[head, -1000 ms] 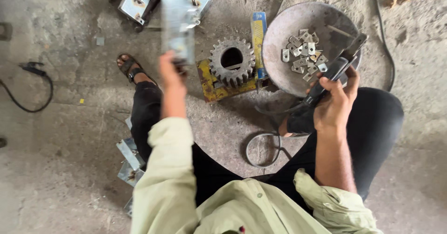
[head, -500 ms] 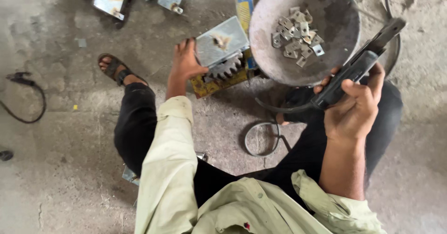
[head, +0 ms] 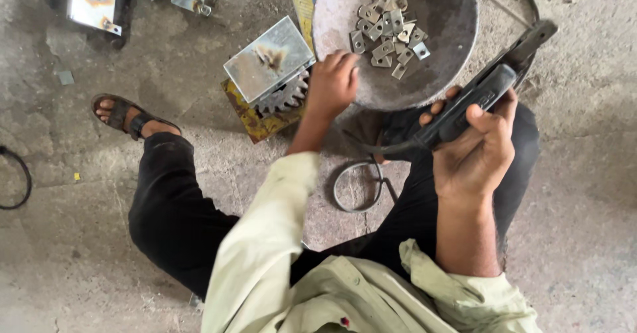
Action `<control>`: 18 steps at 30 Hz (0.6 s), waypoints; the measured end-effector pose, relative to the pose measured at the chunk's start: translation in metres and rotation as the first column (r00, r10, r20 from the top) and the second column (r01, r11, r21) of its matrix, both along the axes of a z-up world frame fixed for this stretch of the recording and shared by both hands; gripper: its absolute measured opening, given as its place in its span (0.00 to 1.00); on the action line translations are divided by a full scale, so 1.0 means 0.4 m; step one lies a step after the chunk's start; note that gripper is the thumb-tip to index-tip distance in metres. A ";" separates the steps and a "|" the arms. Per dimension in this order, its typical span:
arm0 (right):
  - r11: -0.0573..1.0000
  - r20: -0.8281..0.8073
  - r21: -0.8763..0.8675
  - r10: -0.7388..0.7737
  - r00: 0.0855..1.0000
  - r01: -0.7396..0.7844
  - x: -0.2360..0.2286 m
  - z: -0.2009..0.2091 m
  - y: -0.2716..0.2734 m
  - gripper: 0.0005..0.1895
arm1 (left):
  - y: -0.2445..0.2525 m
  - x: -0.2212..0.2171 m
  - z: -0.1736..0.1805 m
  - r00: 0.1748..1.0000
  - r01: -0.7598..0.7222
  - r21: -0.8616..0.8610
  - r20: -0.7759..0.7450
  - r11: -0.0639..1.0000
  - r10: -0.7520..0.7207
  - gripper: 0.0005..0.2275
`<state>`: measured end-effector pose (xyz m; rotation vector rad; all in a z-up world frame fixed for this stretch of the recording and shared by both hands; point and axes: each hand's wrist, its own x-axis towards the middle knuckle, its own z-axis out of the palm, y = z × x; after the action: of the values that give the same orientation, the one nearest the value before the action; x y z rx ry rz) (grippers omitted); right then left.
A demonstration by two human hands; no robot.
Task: The person sits on the floor and uses a handheld welding tool to attach small metal brackets to rectangular metal plates. They pick up a plate, position a bracket, weld it in place, and then place the finished piece into a pile on the floor. The process is repeated continuously with new plates and brackets.
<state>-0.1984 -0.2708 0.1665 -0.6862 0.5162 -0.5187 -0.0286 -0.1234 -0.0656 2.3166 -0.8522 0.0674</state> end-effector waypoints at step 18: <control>0.998 -0.077 0.061 0.031 0.997 -0.027 0.028 -0.006 0.009 0.31 | -0.185 0.127 -0.328 0.933 -0.156 0.008 -0.328 0.988 0.150 0.14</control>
<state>-0.1873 -0.2674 0.1639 -0.6573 0.5916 -0.4490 0.0224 -0.1976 -0.1970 2.2867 -0.5001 -0.2375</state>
